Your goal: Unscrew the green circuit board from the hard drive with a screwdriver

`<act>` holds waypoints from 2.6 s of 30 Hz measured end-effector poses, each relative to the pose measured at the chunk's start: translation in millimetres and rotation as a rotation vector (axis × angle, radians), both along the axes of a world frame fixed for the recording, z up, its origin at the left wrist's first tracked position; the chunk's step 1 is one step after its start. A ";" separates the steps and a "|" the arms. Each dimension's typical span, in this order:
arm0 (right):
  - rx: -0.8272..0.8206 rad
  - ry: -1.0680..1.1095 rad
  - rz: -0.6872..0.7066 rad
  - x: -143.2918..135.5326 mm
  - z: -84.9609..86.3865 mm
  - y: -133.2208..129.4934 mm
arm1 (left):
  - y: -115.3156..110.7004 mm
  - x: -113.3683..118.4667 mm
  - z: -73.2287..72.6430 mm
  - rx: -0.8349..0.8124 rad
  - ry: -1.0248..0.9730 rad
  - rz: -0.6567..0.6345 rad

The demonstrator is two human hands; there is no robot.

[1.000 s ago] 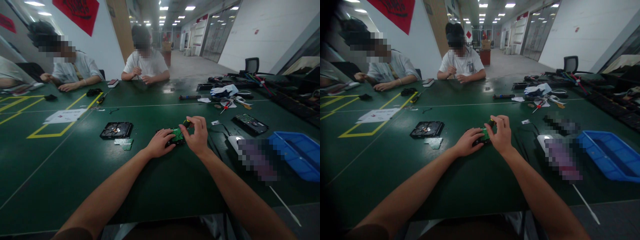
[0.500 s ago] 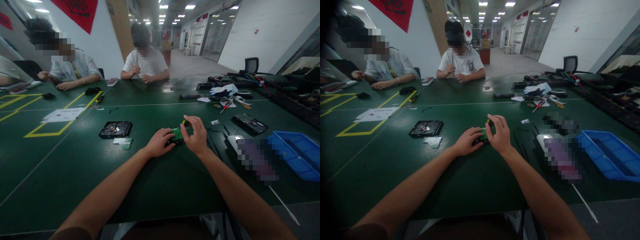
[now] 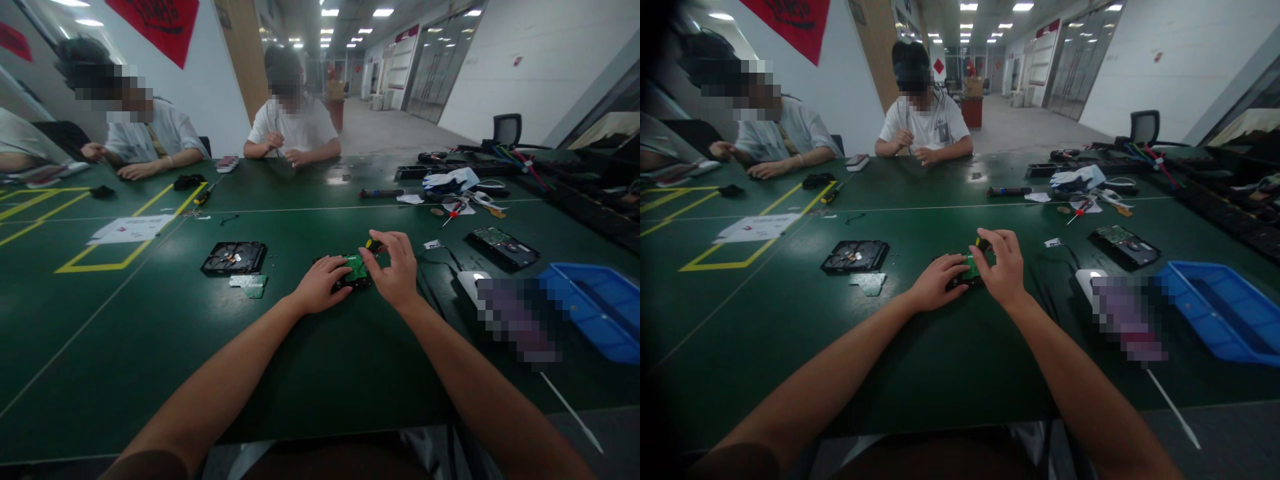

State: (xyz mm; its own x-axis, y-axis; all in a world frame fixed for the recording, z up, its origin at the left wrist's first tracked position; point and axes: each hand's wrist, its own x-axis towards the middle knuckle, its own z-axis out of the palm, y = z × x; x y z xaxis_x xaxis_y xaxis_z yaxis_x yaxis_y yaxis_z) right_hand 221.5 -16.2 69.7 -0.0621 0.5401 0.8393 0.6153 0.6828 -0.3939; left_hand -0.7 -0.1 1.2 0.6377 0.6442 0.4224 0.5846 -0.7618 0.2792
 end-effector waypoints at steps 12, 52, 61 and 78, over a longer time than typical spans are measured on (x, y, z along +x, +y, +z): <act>-0.024 -0.015 0.037 -1.4 2.2 -0.6 | -0.9 -0.2 0.7 0.002 -0.023 -0.004; -0.049 -0.068 0.049 1.2 2.9 2.3 | -0.3 -0.7 0.5 0.023 -0.006 -0.003; -0.022 -0.044 -0.021 2.1 1.2 2.7 | -1.3 -0.8 2.2 0.013 -0.003 -0.005; -0.052 -0.060 0.038 0.6 -1.3 1.0 | -1.2 -0.7 1.8 0.007 -0.018 -0.004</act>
